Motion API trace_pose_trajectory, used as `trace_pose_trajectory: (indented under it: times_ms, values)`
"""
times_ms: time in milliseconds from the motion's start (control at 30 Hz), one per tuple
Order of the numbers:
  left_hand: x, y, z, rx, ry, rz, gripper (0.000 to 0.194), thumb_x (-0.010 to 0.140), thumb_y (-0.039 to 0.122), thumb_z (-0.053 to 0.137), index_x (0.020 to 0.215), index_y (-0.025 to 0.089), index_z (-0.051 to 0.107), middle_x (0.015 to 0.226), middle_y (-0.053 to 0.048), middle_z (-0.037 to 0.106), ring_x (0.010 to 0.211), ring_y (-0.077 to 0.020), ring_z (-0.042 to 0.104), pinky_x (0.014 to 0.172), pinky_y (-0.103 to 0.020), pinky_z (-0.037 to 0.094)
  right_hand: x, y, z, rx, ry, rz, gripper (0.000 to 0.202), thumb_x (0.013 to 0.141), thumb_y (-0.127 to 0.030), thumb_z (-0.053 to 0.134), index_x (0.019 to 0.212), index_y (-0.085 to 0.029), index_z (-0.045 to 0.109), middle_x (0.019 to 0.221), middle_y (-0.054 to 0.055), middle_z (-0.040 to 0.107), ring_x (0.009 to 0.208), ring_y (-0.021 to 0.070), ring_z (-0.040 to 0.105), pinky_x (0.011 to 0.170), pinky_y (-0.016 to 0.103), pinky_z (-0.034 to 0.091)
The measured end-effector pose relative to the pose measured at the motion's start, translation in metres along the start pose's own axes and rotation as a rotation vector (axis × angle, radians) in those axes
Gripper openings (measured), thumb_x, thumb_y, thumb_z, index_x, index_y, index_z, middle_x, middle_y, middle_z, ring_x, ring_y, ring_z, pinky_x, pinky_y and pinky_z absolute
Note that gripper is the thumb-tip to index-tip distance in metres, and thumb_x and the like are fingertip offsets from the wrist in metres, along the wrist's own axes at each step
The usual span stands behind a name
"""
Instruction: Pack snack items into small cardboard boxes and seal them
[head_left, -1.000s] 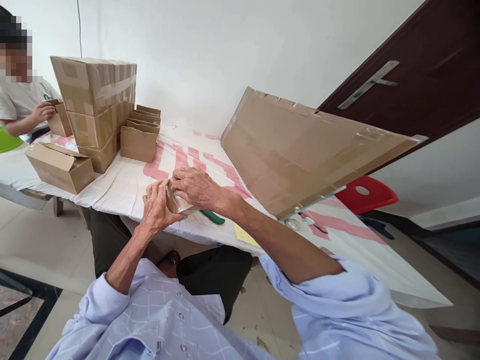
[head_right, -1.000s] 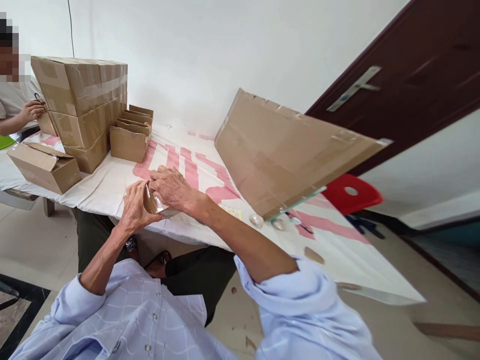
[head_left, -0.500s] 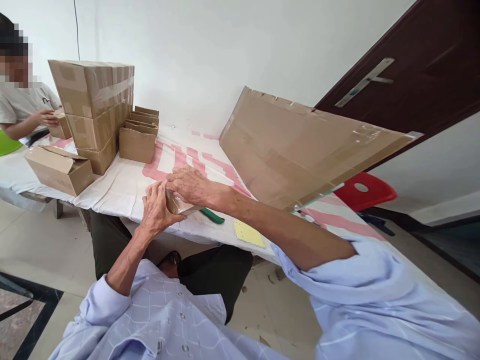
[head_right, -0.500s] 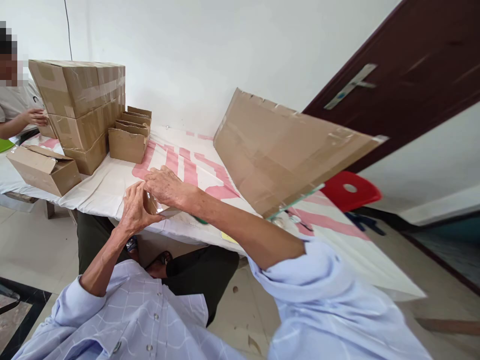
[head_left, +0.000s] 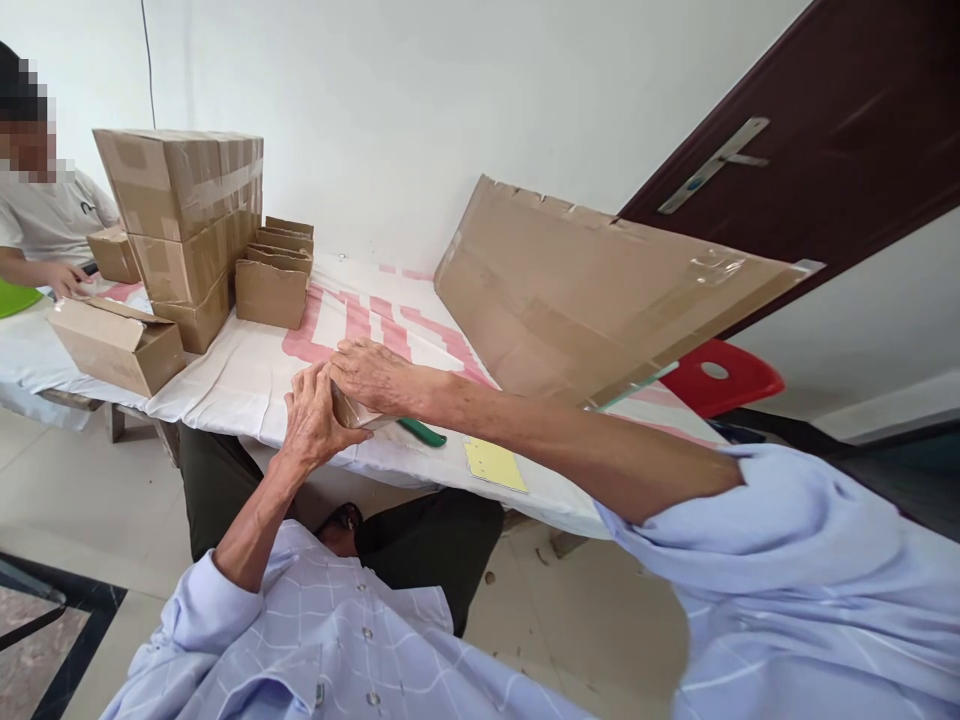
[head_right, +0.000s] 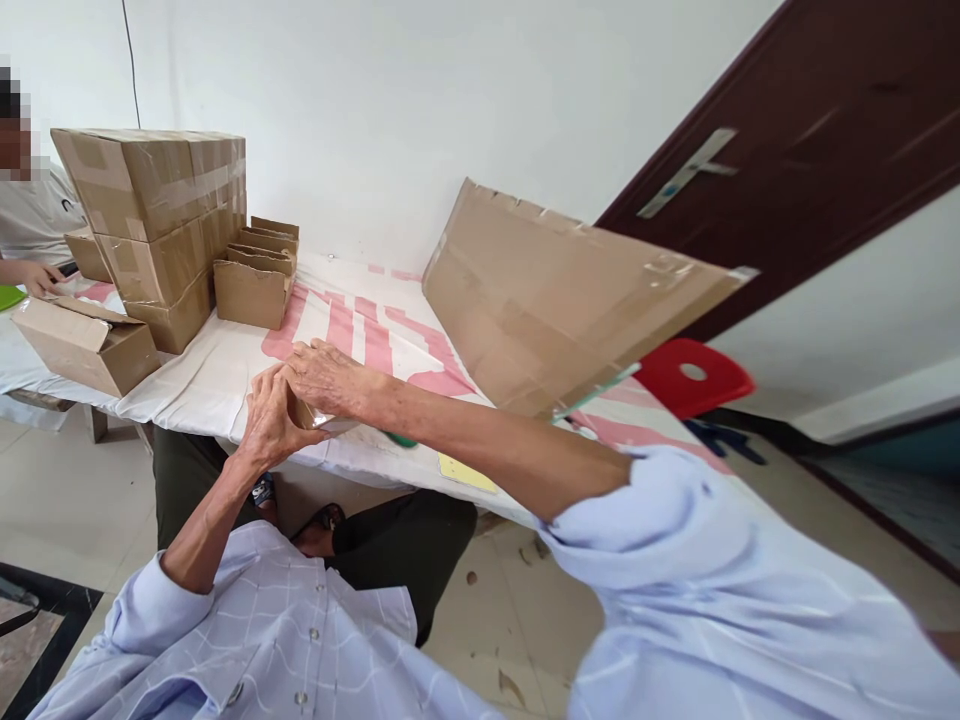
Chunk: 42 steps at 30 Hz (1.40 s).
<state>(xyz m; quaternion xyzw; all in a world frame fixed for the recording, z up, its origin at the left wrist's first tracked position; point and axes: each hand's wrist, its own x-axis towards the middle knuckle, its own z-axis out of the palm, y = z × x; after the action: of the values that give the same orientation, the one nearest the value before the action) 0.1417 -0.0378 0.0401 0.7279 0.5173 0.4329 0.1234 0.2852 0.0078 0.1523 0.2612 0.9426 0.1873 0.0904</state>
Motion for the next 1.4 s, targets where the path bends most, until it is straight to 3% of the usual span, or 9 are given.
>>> trace_pose_trajectory:
  times_ms: [200, 367, 1233, 1400]
  values:
    - [0.001, 0.001, -0.002, 0.010, -0.020, -0.006, 0.117, 0.063, 0.042, 0.106, 0.162, 0.027, 0.044, 0.161, -0.020, 0.054, 0.149, -0.0474, 0.050, 0.111, -0.065, 0.051, -0.010, 0.014, 0.010, 0.090, 0.073, -0.038, 0.025, 0.107, -0.011, 0.051, 0.107, -0.014, 0.077, 0.102, 0.014, 0.073, 0.096, 0.0274, 0.057, 0.088, 0.039, 0.042]
    - [0.000, 0.002, -0.002, 0.033, -0.023, -0.007, 0.118, 0.064, 0.043, 0.105, 0.163, 0.026, 0.043, 0.160, -0.020, 0.054, 0.149, -0.0471, 0.049, 0.110, -0.064, 0.051, -0.014, 0.024, 0.018, 0.192, 0.188, -0.096, 0.025, 0.107, -0.011, 0.052, 0.108, -0.014, 0.077, 0.109, 0.015, 0.076, 0.102, 0.0275, 0.062, 0.094, 0.040, 0.048]
    - [0.000, -0.001, -0.002, 0.003, -0.009, 0.014, 0.117, 0.060, 0.038, 0.107, 0.161, 0.026, 0.046, 0.160, -0.020, 0.054, 0.148, -0.0471, 0.050, 0.112, -0.064, 0.050, -0.005, 0.028, 0.017, 0.260, 0.141, -0.114, 0.022, 0.101, -0.007, 0.057, 0.102, -0.020, 0.074, 0.101, 0.010, 0.076, 0.099, 0.0256, 0.064, 0.087, 0.038, 0.047]
    - [0.001, -0.005, 0.001, 0.020, 0.019, 0.006, 0.117, 0.058, 0.037, 0.108, 0.158, 0.026, 0.048, 0.159, -0.020, 0.055, 0.148, -0.0469, 0.051, 0.113, -0.066, 0.051, -0.005, 0.018, 0.008, 0.425, 0.179, -0.094, 0.016, 0.101, -0.012, 0.058, 0.097, -0.021, 0.070, 0.095, 0.007, 0.074, 0.091, 0.0229, 0.063, 0.082, 0.035, 0.045]
